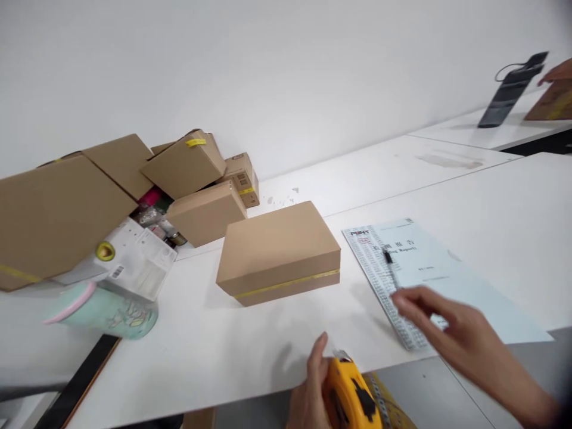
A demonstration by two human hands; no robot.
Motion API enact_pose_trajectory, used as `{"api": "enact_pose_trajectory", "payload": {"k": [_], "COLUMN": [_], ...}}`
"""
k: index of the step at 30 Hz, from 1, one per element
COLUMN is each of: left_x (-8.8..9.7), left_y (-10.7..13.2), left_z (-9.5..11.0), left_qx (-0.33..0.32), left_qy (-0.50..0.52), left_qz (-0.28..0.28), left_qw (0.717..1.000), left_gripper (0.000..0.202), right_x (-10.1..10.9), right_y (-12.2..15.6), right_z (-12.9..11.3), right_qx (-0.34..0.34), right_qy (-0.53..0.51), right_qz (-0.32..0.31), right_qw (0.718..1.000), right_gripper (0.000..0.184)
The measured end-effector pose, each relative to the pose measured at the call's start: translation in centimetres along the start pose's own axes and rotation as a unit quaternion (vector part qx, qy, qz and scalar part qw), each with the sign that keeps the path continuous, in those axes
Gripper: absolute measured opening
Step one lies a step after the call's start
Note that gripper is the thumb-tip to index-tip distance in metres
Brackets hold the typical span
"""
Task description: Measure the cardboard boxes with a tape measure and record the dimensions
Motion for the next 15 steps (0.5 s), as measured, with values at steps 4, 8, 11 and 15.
{"api": "enact_pose_trajectory", "payload": {"k": [4,8,11,15], "left_x": [2.6,3.6,4.3,4.7], "left_y": [-1.7,-4.3,-5.6,-6.2], "left_z": [1.3,1.1,0.4,0.0], "left_qx": [0.011,0.005,-0.046,-0.168], "left_qy": [-0.165,-0.319,-0.393,-0.460], "left_qz": [0.089,0.129,0.192,0.256], "left_qw": [0.982,0.939,0.898,0.833], "left_gripper": [0.096,0.078,0.066,0.052], "right_x": [2.2,0.4,0.5,3.9], "right_y": [-6.2,-9.2,-9.2,-7.8], "right_z": [5.2,7.9,8.0,8.5], "right_qx": [-0.115,-0.115,-0.101,-0.112], "right_qy": [0.197,0.215,0.055,-0.285], "right_qz": [0.033,-0.057,-0.077,-0.031], "right_qw": [0.973,0.968,0.990,0.951], "right_gripper": [0.039,0.026,0.027,0.040]}}
Point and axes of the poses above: each hand's wrist, its own y-axis away from the middle knuckle, its own x-axis out of the back of the hand, z = x × y, the point moved 5 cm from there along -y, towards the middle knuckle, and after that the axes turned 5 degrees about -y, right-handed, at the moved point
